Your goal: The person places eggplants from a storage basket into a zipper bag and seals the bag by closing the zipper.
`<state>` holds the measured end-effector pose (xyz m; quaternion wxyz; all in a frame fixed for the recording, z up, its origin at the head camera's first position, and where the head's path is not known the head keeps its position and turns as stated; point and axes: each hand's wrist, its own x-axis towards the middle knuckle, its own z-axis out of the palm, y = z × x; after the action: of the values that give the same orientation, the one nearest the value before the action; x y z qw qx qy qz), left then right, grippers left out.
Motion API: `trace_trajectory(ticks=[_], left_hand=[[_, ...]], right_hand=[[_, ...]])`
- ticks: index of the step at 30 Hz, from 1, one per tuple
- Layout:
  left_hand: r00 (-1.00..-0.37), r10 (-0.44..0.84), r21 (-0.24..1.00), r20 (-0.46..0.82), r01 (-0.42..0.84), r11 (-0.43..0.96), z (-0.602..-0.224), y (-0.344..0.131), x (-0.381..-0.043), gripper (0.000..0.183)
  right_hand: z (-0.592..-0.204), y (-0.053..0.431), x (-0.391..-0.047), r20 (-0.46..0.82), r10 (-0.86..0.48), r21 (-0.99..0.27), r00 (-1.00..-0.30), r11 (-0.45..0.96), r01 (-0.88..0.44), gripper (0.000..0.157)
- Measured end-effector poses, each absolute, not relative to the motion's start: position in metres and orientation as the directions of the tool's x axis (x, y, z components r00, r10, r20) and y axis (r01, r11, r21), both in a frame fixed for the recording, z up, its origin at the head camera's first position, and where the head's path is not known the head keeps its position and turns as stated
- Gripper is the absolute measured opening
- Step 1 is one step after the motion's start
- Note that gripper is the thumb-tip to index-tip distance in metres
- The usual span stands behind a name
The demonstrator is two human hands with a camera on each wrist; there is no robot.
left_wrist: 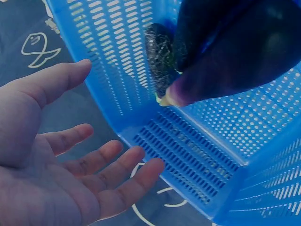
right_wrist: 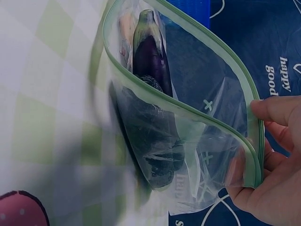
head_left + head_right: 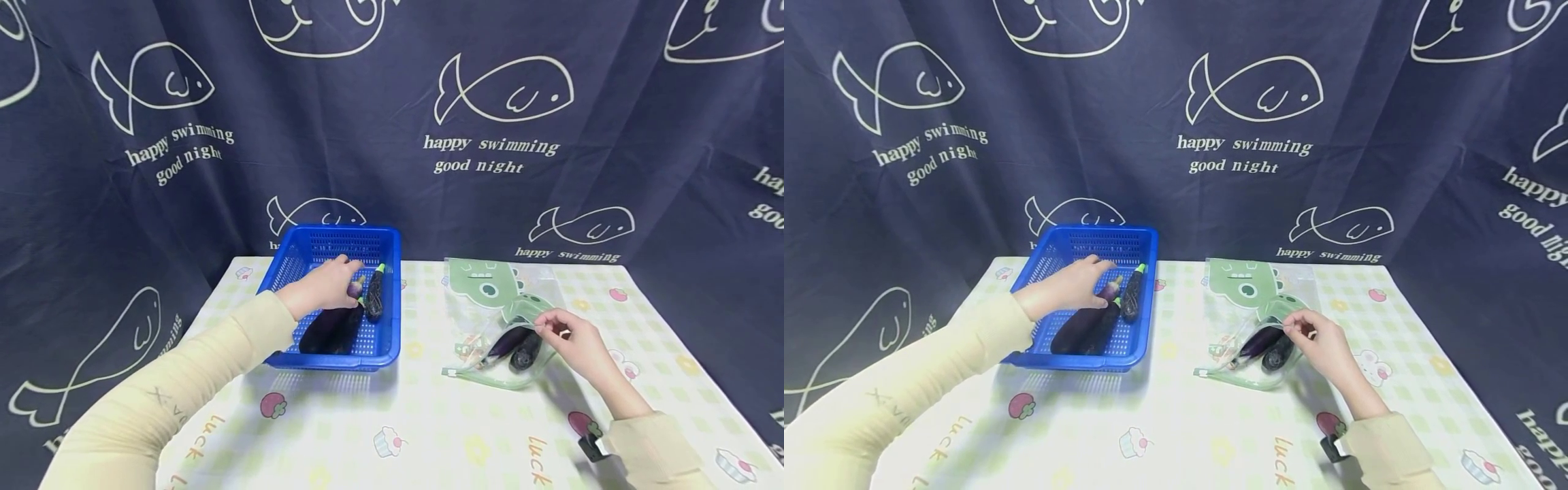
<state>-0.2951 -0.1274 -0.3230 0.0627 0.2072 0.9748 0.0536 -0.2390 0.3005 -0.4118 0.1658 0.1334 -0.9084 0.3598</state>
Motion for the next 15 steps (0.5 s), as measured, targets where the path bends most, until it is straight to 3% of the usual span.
trace_trajectory(ticks=[15], left_hand=[[-0.934,0.33,0.117,-0.137,0.316,0.942,-0.339,-0.148,-0.318,0.076]], right_hand=[[-0.413,0.301,-0.239,0.382,-0.122,-0.615,-0.916,0.706,-0.351,0.006]])
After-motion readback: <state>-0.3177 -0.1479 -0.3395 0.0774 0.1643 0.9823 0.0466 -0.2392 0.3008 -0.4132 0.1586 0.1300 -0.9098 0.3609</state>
